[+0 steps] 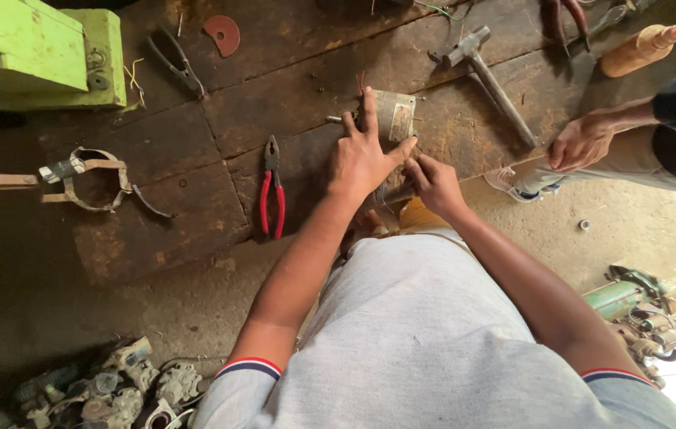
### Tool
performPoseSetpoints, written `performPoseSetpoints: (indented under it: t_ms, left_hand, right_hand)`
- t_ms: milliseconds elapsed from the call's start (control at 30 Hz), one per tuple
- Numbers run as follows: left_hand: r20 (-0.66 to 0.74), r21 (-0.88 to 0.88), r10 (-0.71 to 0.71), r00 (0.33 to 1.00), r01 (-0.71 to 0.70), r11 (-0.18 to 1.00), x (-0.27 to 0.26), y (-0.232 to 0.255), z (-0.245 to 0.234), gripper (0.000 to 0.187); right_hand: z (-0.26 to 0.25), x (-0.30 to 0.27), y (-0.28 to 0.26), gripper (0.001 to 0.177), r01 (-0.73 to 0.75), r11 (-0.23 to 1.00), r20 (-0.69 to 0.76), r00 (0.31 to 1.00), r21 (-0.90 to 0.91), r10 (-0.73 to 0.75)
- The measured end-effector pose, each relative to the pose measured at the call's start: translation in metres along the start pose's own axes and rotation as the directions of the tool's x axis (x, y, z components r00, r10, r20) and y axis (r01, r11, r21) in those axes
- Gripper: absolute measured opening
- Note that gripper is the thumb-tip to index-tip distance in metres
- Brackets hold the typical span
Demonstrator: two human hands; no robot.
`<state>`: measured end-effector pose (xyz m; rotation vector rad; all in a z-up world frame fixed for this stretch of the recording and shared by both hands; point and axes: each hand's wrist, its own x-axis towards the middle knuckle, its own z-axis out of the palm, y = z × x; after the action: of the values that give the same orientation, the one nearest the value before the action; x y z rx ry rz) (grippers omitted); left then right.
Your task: The person uses a T-handle wrench to rotate a cylindrical electrical component on a wooden workbench. They hold the component steady with one hand while turning the wrench with the other, repeating the motion continuously.
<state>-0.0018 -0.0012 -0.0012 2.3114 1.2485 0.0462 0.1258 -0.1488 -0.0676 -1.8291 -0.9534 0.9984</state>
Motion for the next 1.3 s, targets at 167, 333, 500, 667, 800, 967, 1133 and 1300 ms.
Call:
performPoseSetpoints:
  t_ms: [167,333,500,667,800,967,1133,1300]
  left_hand:
    - [0.034,-0.016,-0.017,0.999,0.018,1.000,0.002,-0.001,0.001,0.125]
    - [0.021,-0.012,0.001,1.000,-0.001,1.000,0.002,-0.001,0.000,0.128]
    - [0.089,0.003,-0.041,0.995,0.041,0.999,0.002,0.001,-0.001,0.124]
    - [0.015,-0.033,0.000,1.000,0.000,0.999,0.000,0.001,-0.005,0.126]
    - [0.003,-0.031,0.013,1.000,-0.013,0.999,-0.001,0.000,-0.003,0.128]
    - [-0.018,-0.030,0.015,1.000,-0.016,0.999,-0.001,0.001,0.000,0.127]
    - [-0.086,-0.014,0.010,0.996,-0.011,1.000,-0.004,0.001,0.006,0.127]
    - [-0.025,-0.057,-0.012,1.000,0.010,0.998,-0.005,0.001,0.004,0.125]
  right_hand:
    - [0.005,0.018,0.014,0.043,-0.536,0.730,0.278,0.844,0.424,0.458]
    - [-0.001,0.018,0.011,0.045,-0.411,0.875,0.130,0.911,0.255,0.391]
    - [0.002,-0.002,-0.006,0.028,0.225,0.972,-0.056,0.974,0.073,-0.221]
    - [0.018,0.009,-0.012,0.029,-0.178,0.953,-0.041,0.980,0.246,0.194]
    - [0.014,0.015,0.003,0.028,-0.219,0.975,-0.075,0.972,0.024,0.221]
    - [0.015,0.013,0.014,0.035,0.109,0.992,-0.132,0.986,0.060,-0.100]
    - [0.024,0.025,0.008,0.034,-0.335,0.893,0.019,0.938,0.300,0.345]
    - [0.007,0.011,0.009,0.041,0.057,0.968,-0.011,0.998,0.243,-0.056]
